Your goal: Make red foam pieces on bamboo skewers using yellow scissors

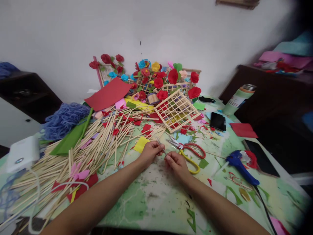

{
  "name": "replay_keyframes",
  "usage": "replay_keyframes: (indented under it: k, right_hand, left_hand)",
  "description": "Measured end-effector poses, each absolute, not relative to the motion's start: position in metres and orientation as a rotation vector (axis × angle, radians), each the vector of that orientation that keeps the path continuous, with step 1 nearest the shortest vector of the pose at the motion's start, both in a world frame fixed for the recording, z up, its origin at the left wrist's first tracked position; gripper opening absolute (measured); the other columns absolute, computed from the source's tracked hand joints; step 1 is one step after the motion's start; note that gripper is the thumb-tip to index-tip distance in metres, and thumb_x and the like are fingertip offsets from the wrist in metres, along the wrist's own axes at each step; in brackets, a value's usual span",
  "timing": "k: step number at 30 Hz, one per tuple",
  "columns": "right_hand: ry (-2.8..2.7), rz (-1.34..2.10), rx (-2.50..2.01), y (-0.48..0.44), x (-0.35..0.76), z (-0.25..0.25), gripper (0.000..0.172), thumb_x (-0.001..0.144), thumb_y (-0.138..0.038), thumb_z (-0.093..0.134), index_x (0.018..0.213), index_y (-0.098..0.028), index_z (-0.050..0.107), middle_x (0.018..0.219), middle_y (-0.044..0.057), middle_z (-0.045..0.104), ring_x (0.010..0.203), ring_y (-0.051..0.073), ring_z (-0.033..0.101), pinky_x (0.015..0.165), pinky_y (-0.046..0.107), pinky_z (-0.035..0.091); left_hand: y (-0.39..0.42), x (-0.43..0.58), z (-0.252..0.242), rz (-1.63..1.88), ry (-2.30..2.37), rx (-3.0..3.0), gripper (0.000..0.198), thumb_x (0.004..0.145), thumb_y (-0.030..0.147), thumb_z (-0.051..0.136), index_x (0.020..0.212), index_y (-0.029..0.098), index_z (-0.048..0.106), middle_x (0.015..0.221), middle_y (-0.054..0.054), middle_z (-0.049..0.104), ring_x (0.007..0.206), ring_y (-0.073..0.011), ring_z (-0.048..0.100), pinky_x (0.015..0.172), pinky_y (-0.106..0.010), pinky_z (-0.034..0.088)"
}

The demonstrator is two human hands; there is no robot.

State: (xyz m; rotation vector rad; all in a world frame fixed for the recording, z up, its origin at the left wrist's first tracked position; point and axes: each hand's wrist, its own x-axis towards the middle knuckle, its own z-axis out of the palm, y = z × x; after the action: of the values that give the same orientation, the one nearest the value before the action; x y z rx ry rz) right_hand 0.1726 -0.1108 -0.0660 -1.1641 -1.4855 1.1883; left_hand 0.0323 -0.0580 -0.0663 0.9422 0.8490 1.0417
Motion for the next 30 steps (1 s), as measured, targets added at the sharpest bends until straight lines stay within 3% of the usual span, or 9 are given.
replay_keyframes:
  k: [4,16,24,30]
  right_hand:
    - [-1.651,1.027,-1.337,-0.110,0.174,-0.050,0.036,0.081,-0.036,0.043,0.050,-0.018,0.044,0.045,-0.004,0.043,0.045,0.009,0.038,0.049,0.022,0.030]
    - [-1.917,0.639,-1.595,-0.143,0.212,-0.016,0.035,0.082,-0.035,0.040,0.051,-0.018,0.034,0.050,-0.005,0.034,0.049,0.009,0.035,0.049,0.021,0.024]
    - [-1.679,-0.044,-2.334,-0.117,0.260,0.002,0.034,0.084,-0.035,0.035,0.061,-0.018,0.054,0.058,0.003,0.055,0.057,0.014,0.048,0.049,0.024,0.022]
    - [-1.576,-0.110,-2.520,-0.086,0.266,-0.018,0.035,0.087,-0.031,0.033,0.077,-0.015,0.063,0.074,0.011,0.064,0.068,0.020,0.059,0.054,0.026,0.032]
  left_hand:
    - [-0.062,0.034,-0.065,1.045,0.814,0.905,0.026,0.063,0.033,0.070,0.060,0.010,0.058,0.048,0.001,0.054,0.043,-0.0045,0.045,0.045,-0.016,0.034]
    - [-0.050,0.026,-0.061,1.253,0.725,0.474,0.018,0.063,0.020,0.070,0.065,0.011,0.055,0.058,0.002,0.053,0.045,-0.0010,0.044,0.042,-0.009,0.035]
    - [-0.041,0.019,-0.061,1.258,0.704,0.439,0.018,0.063,0.017,0.068,0.067,0.012,0.052,0.059,0.002,0.052,0.046,-0.0016,0.044,0.042,-0.010,0.035]
    - [-0.045,0.021,-0.059,1.225,0.714,0.517,0.022,0.061,0.022,0.070,0.066,0.012,0.051,0.059,0.002,0.052,0.046,-0.0012,0.043,0.043,-0.010,0.034]
